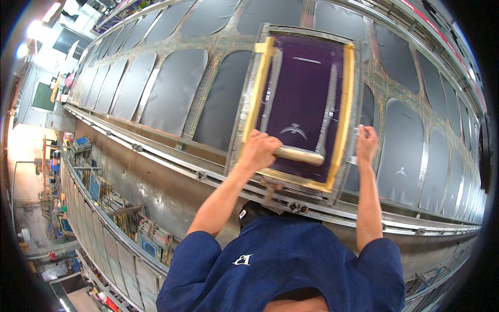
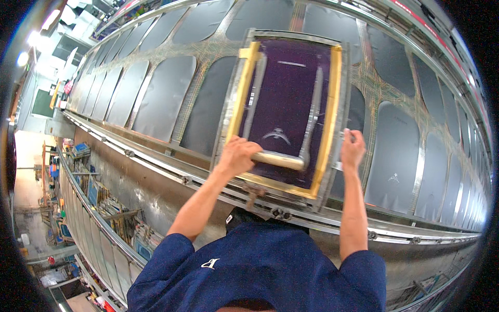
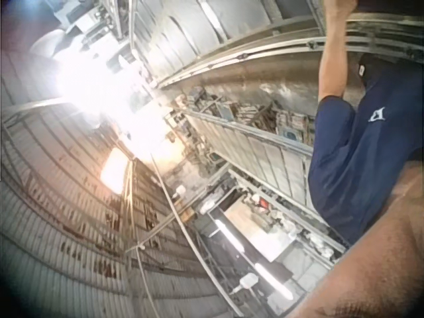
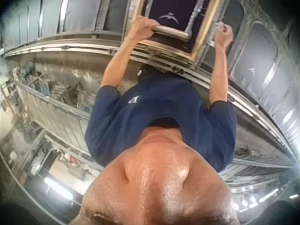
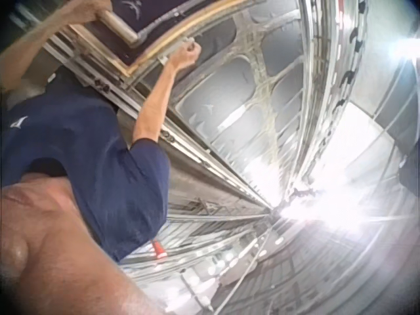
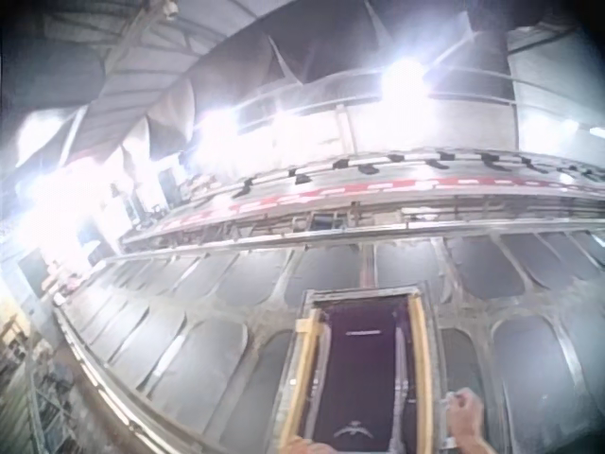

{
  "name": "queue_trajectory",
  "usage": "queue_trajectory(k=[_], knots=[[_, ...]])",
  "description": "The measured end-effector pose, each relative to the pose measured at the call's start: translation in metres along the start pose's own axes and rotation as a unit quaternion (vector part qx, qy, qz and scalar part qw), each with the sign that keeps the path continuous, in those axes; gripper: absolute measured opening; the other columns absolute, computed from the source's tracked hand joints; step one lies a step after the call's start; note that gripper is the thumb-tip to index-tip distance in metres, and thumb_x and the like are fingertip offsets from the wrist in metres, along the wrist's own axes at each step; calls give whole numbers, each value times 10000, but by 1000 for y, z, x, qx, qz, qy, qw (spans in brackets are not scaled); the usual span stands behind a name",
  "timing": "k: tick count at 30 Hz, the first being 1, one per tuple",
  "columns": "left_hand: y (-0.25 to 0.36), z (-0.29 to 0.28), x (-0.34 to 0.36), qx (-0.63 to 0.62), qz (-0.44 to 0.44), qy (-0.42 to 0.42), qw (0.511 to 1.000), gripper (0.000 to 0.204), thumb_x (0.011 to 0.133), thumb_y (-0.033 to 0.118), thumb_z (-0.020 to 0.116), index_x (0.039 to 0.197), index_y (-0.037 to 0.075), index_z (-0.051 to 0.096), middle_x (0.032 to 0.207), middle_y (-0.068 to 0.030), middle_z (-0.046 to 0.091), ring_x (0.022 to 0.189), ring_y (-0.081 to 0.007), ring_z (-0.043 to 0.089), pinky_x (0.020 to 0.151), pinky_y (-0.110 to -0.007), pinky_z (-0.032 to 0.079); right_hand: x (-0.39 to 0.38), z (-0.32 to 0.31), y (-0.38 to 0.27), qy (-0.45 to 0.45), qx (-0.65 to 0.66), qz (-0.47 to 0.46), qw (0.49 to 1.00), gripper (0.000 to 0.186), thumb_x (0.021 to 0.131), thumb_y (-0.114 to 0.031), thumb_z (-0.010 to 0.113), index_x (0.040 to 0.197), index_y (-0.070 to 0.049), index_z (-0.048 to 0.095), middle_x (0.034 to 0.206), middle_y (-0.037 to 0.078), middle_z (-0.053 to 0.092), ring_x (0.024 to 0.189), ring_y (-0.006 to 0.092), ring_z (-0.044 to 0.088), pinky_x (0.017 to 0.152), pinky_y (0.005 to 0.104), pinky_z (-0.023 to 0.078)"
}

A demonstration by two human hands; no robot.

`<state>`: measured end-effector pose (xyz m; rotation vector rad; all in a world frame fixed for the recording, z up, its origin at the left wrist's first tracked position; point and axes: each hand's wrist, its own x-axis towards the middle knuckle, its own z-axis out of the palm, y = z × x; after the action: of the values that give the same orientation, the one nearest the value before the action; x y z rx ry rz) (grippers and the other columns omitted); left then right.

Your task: The person uses a squeegee to spread ink across a screen printing frame mounted on a large curved surface. They repeatedly pull the squeegee downward to distribute the ink evenly over the stencil area.

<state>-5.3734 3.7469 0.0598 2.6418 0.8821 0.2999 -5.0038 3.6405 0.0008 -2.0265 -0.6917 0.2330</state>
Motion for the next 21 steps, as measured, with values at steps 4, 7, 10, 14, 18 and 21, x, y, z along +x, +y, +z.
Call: queue_trajectory(k=[4, 7, 10, 14, 18, 21], knots=[[-109, -50, -48, 43, 12, -10, 999, 350, 643, 14, 763, 966, 147, 759, 985, -3, 775, 900, -221, 706, 868, -383, 487, -72, 107, -68, -9, 47, 29, 998, 257, 938, -277, 703, 895, -25, 677, 781, 77, 669, 739, 158, 627, 727, 337, 503], [-147, -75, -83, 61, 74, 82, 992, 322, 615, 47, 773, 922, 138, 742, 934, 0, 762, 795, -216, 687, 833, -356, 475, -81, 159, -87, -12, 56, 41, 998, 278, 939, -299, 686, 893, -26, 667, 761, 89, 667, 716, 172, 626, 706, 357, 497], [-167, -65, -126, 96, 78, 87, 988, 322, 659, 15, 710, 962, 123, 707, 984, 0, 753, 786, -203, 653, 809, -382, 456, -100, 170, -106, -17, 6, 49, 999, 282, 942, -315, 677, 904, -36, 669, 748, 101, 661, 688, 203, 627, 686, 372, 493], [-171, -53, -155, 81, 95, 86, 988, 254, 755, 65, 657, 1002, 98, 708, 1059, 7, 716, 803, -179, 614, 794, -369, 435, -101, 180, -104, -5, -40, 46, 998, 263, 946, -316, 673, 931, -54, 673, 747, 121, 659, 680, 258, 640, 683, 394, 498], [-187, -50, -122, 82, 129, 97, 984, 233, 810, 90, 645, 1031, 73, 716, 1055, -4, 711, 775, -182, 595, 769, -352, 430, -97, 192, -96, -15, -79, 61, 995, 242, 964, -298, 648, 947, -58, 664, 776, 154, 680, 749, 351, 692, 696, 421, 509], [-218, -47, -63, 90, 143, 101, 980, 213, 821, 85, 643, 1019, 81, 721, 1031, -20, 729, 786, -195, 620, 779, -355, 441, -100, 185, -102, -53, -124, 60, 989, 234, 967, -299, 639, 956, -67, 673, 791, 163, 693, 774, 374, 698, 707, 438, 514]])
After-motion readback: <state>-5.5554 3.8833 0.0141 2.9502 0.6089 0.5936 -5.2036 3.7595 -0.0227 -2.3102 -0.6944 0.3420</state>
